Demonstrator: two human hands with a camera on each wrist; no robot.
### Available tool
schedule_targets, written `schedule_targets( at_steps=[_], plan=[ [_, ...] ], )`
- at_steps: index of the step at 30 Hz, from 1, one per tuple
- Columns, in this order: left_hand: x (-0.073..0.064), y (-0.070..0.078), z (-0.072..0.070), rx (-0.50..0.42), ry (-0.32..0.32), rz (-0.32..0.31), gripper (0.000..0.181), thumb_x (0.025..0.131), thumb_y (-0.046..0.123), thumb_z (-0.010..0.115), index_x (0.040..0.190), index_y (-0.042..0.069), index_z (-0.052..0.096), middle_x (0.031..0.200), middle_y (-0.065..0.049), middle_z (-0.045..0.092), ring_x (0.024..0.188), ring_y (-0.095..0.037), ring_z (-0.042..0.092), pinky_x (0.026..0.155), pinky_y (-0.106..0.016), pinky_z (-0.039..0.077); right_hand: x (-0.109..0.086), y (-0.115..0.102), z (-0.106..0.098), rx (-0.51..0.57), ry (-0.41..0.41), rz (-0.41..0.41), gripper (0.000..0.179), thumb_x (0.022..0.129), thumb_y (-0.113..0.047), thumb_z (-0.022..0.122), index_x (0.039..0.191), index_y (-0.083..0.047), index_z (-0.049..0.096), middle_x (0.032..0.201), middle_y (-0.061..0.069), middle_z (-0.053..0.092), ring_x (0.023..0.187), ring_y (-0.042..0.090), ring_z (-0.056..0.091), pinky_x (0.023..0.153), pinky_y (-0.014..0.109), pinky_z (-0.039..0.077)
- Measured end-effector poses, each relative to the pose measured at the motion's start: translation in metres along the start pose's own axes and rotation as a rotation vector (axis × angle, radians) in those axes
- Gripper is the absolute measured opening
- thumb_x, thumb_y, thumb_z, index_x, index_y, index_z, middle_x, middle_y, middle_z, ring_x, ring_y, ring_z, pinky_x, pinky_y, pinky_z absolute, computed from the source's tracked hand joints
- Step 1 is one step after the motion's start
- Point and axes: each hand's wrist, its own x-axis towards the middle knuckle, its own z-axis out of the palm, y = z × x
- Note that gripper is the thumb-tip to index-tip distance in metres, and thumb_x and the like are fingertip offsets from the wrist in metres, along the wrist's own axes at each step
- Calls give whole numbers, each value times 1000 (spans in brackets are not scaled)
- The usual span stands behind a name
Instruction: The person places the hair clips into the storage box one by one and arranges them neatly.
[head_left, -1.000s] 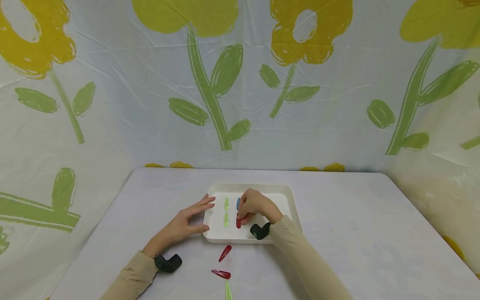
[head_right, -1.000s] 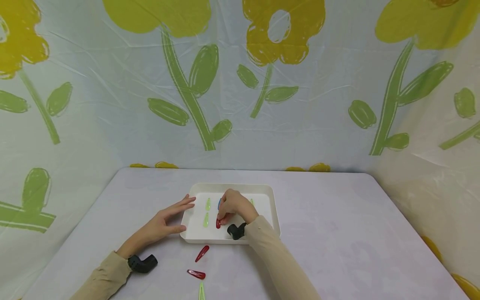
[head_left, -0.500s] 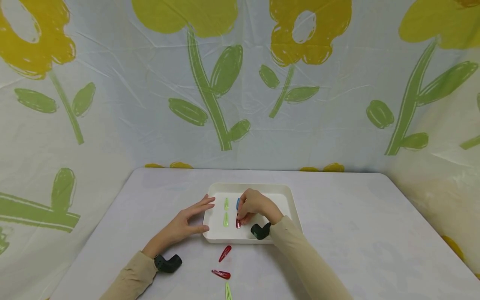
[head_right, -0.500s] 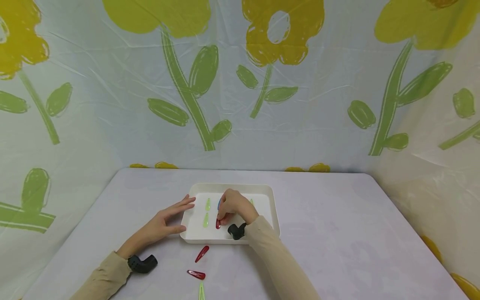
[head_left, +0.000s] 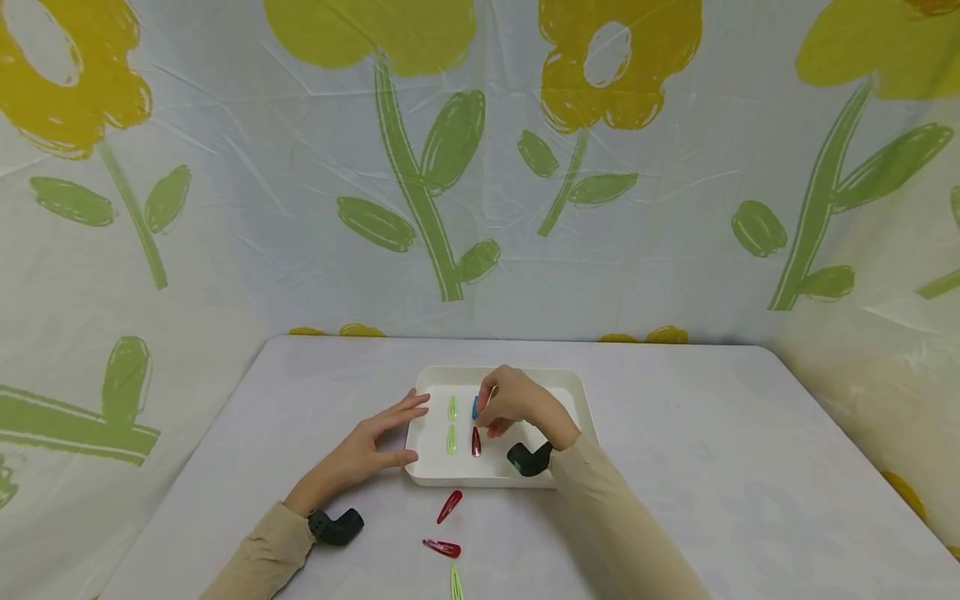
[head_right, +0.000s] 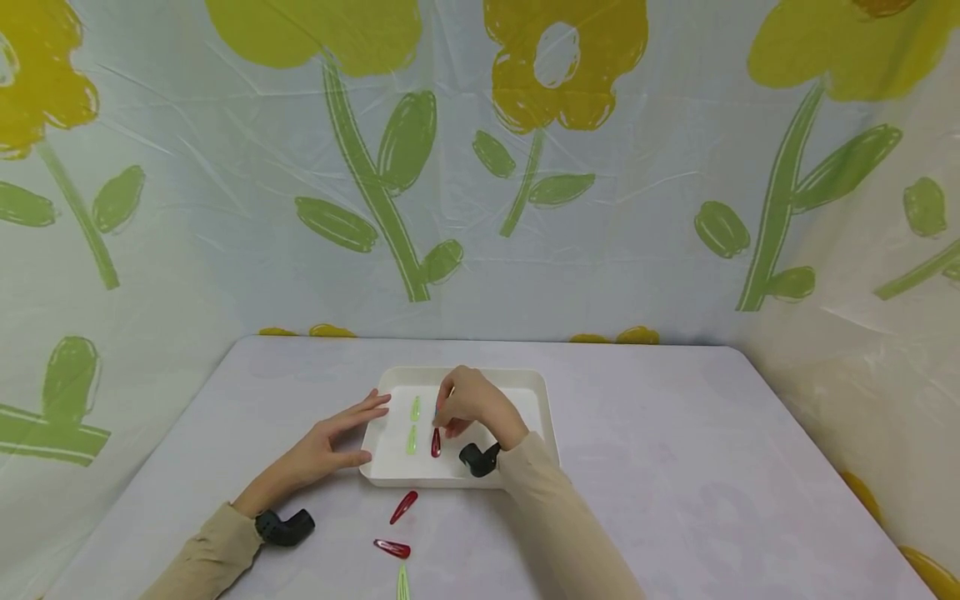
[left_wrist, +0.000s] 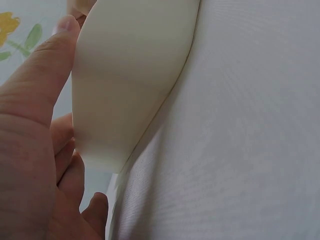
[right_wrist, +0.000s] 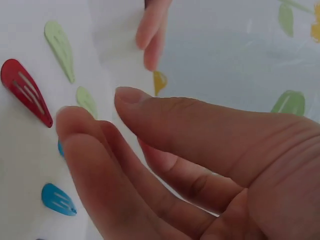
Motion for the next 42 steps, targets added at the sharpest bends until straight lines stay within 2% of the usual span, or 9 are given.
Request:
schedule_targets(
  at_steps=[6,11,18,24,28,31,34,37,42],
  plan=[
    [0,0,0,0,12,19,65,85,12,79,142,-3,50,156,-14,37,150,-35,17,115,-16,15,-11,-6,-1,-80,14,-114,17,79,-1,81,79,-3,64,68,5,68,59,26,69,58,37,59],
    [0,0,0,-5,5,11,66,86,15,79,143,-3,50,157,-13,37,150,-31,16,115,-16,14,-24,-12,3,-101,21,-199,16,79,-1,80,81,-3,64,66,2,65,62,31,68,60,40,58],
    [0,0,1,-1,3,6,66,86,15,78,143,-2,49,157,-12,36,151,-30,16,115,-15,15,-45,-19,12,-175,28,-331,13,82,-2,77,82,-8,65,66,-2,64,57,15,61,55,26,49],
    [1,-1,1,-8,4,6,65,85,13,79,142,-1,51,157,-11,37,150,-31,17,115,-16,15,-59,-19,22,-240,54,-461,14,85,-2,75,80,-12,65,65,-6,63,57,9,59,54,24,45],
    [1,0,1,12,15,41,65,84,9,79,141,-2,51,155,-17,38,149,-37,19,115,-16,17,-67,-21,30,-274,57,-516,15,85,-2,75,79,-12,66,67,-9,60,59,4,53,57,22,47],
    [1,0,1,25,18,52,65,83,7,79,141,-2,52,154,-20,39,147,-40,20,114,-16,17,-72,-23,38,-297,36,-528,15,85,-2,75,79,-12,66,66,-11,59,60,1,52,58,20,47],
    [0,1,0,21,15,32,65,84,9,80,142,-1,52,155,-16,38,149,-37,18,114,-16,17,-77,-25,47,-334,1,-523,13,85,-2,75,79,-12,68,66,-13,58,60,-1,52,59,17,47],
    [-1,1,0,16,9,9,64,86,14,79,143,1,51,157,-11,38,150,-32,17,114,-15,17,-81,-26,57,-364,-45,-497,11,85,-2,74,81,-11,70,66,-15,58,60,-3,52,58,14,46],
    [0,-1,0,25,-5,14,64,88,17,77,143,0,50,157,-12,36,151,-30,16,115,-16,16,-81,-25,74,-477,-94,-443,8,85,-6,76,83,-12,72,66,-16,57,60,-4,50,57,13,44]
  ],
)
